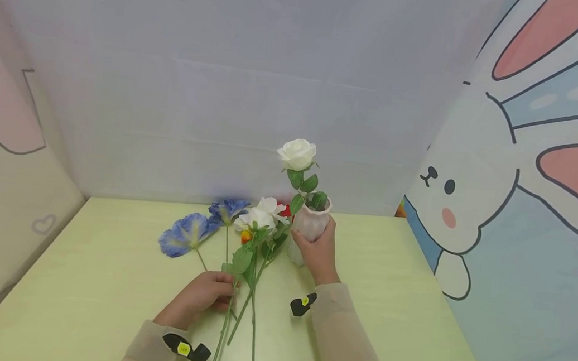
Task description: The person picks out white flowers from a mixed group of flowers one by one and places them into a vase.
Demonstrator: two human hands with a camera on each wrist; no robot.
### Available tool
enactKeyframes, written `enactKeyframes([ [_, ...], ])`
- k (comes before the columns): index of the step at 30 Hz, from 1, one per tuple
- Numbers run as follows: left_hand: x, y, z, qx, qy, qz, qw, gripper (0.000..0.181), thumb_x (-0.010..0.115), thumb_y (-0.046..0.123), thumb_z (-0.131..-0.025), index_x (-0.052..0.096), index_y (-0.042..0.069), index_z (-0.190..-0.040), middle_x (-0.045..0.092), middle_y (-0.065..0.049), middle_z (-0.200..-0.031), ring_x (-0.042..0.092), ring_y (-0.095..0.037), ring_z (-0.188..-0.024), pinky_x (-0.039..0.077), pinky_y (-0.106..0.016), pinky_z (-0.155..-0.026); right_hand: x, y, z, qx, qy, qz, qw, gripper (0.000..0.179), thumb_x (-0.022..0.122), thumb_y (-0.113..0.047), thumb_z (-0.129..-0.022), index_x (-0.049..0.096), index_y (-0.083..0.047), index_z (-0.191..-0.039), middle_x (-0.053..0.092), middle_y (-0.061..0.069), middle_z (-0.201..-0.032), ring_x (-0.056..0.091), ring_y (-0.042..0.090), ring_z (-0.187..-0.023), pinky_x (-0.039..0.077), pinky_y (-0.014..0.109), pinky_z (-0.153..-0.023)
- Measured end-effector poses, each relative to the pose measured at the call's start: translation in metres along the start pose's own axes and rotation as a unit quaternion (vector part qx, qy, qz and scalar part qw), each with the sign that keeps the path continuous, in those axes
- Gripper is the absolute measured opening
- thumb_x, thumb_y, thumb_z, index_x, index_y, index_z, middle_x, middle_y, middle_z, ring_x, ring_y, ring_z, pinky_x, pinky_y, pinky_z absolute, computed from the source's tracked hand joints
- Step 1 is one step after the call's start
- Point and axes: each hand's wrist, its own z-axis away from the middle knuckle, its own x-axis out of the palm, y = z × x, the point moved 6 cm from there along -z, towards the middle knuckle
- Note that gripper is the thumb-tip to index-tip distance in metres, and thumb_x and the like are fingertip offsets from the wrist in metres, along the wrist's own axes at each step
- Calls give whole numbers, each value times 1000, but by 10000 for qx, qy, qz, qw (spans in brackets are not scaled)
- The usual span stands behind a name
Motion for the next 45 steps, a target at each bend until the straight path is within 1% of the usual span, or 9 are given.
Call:
enactKeyframes([
  [3,4,4,1,211,-259,323,9989,26,65,4,-93,66,-10,-114,68,-15,-108,71,-20,-81,61,-35,-74,-1,3,1,16,22,62,10000,90,84,-28,-88,24,-12,-153,48,18,-137,54,37,-122,49,58,-100],
  [9,12,18,6,607,-843,737,9919,28,62,6,-97,59,-13,-118,69,-12,-102,71,-22,-90,59,-36,-80,-3,3,4,66,38,106,9999,90,84,-28,-88,24,-12,-153,48,19,-136,55,38,-120,49,58,-98],
  [15,13,35,16,882,-1083,978,9854,36,64,5,-99,56,-16,-128,70,-9,-101,71,-19,-89,58,-33,-79,-1,-2,4,9,31,3,10000,90,85,-25,-87,25,-11,-153,48,20,-135,55,37,-119,50,56,-97],
  [20,12,37,18,855,-1146,1142,9831,41,66,5,-99,55,-14,-133,71,-9,-106,70,-16,-91,56,-31,-81,0,-2,3,-71,69,20,9999,89,85,-24,-87,26,-11,-152,49,19,-134,55,36,-117,50,53,-95],
  [26,12,37,18,929,-1169,1513,9771,31,66,2,-99,62,-9,-128,69,-4,-113,69,-15,-95,57,-30,-84,-1,-1,2,-116,45,119,9999,88,84,-28,-88,26,-11,-152,49,20,-133,55,36,-117,49,53,-95],
  [30,11,39,20,981,-1218,1672,9735,26,64,1,-100,66,-2,-125,68,-3,-121,68,-14,-97,56,-29,-86,-2,2,1,-34,28,127,9999,88,84,-30,-89,26,-12,-153,50,20,-133,55,36,-116,49,52,-95],
  [34,9,42,22,973,-1207,1768,9720,25,62,0,-101,68,5,-124,68,0,-117,68,-13,-97,56,-29,-88,-1,1,1,33,20,112,9999,90,84,-28,-89,25,-12,-154,48,20,-135,54,36,-118,48,53,-97],
  [39,8,46,25,904,-1139,1825,9724,26,61,-2,-100,67,10,-122,67,2,-113,68,-13,-97,55,-30,-91,0,-2,0,-28,35,92,9999,90,85,-28,-88,25,-11,-153,49,19,-135,54,37,-118,49,56,-97],
  [45,11,44,26,904,-1198,1938,9695,24,62,-2,-100,69,15,-116,66,3,-112,68,-13,-98,55,-30,-92,-1,1,2,10,10,60,10000,90,84,-27,-88,24,-12,-153,48,18,-136,54,37,-120,49,59,-98],
])
